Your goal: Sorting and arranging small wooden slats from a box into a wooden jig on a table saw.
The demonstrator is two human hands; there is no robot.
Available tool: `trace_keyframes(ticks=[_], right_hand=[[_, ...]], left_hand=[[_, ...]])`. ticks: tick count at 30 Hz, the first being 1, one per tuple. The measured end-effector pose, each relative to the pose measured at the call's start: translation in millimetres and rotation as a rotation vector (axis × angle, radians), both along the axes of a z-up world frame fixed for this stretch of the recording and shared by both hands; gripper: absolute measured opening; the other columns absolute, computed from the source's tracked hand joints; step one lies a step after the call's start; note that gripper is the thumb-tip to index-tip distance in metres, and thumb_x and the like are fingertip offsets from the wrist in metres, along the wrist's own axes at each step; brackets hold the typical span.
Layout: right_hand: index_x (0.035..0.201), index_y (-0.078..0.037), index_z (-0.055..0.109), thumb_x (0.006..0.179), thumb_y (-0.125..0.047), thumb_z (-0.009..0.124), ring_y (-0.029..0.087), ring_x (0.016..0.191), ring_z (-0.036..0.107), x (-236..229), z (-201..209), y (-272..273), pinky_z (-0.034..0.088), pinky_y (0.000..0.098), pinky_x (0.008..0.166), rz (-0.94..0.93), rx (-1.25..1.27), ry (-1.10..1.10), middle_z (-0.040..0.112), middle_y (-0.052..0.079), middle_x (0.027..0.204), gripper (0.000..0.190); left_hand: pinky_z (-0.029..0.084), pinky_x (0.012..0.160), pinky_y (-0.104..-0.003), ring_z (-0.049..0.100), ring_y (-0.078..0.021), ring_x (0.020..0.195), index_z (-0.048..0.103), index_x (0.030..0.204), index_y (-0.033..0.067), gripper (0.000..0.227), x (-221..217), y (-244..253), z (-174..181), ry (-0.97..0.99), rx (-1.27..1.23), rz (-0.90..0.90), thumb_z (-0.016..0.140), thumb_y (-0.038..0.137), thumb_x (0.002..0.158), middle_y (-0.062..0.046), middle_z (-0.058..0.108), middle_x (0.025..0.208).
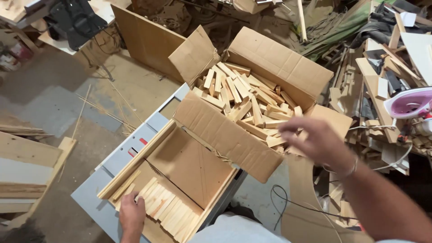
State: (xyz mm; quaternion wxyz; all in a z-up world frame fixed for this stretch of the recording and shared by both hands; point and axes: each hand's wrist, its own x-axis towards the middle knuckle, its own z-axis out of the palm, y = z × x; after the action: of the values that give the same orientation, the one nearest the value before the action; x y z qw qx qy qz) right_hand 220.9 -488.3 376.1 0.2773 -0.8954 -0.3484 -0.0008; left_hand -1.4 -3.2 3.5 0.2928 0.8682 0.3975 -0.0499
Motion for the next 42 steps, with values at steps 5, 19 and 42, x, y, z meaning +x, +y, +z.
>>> trace_keyframes(ticks=[5,19,42], right_hand=[[0.123,-0.020,0.069,0.098,-0.035,0.062,0.016,0.094,0.072,66.9,27.7,1.3,0.062,0.0289,0.077,-0.348,-0.481,0.260,0.076,0.002,0.108,0.030],[0.129,-0.029,0.067,0.086,-0.026,0.062,0.027,0.125,0.057,118.3,-55.3,24.0,0.050,0.0451,0.098,0.394,-0.508,-0.339,0.054,0.004,0.152,0.044],[0.128,-0.025,0.067,0.094,-0.026,0.069,0.022,0.062,0.055,-89.6,-87.6,118.1,0.047,0.0388,0.056,0.619,-0.090,-0.266,0.055,0.000,0.072,0.034]], left_hand=[[0.053,0.090,-0.057,0.063,-0.0418,0.111,0.068,0.132,0.0141,0.044,-16.4,-22.7,-10.4,-0.073,0.269,-0.011,0.065,0.030,0.091,-0.015,0.063,0.132],[0.055,0.095,-0.043,0.068,-0.0257,0.108,0.080,0.098,0.0161,0.017,-73.0,-51.7,-37.1,-0.412,0.393,-0.033,0.076,0.027,0.085,0.000,0.074,0.113],[0.040,0.064,-0.022,0.052,-0.0021,0.073,0.077,0.111,0.0149,0.021,5.2,-169.8,257.5,-0.451,-0.904,-0.362,0.067,0.028,0.098,0.009,0.070,0.087]])
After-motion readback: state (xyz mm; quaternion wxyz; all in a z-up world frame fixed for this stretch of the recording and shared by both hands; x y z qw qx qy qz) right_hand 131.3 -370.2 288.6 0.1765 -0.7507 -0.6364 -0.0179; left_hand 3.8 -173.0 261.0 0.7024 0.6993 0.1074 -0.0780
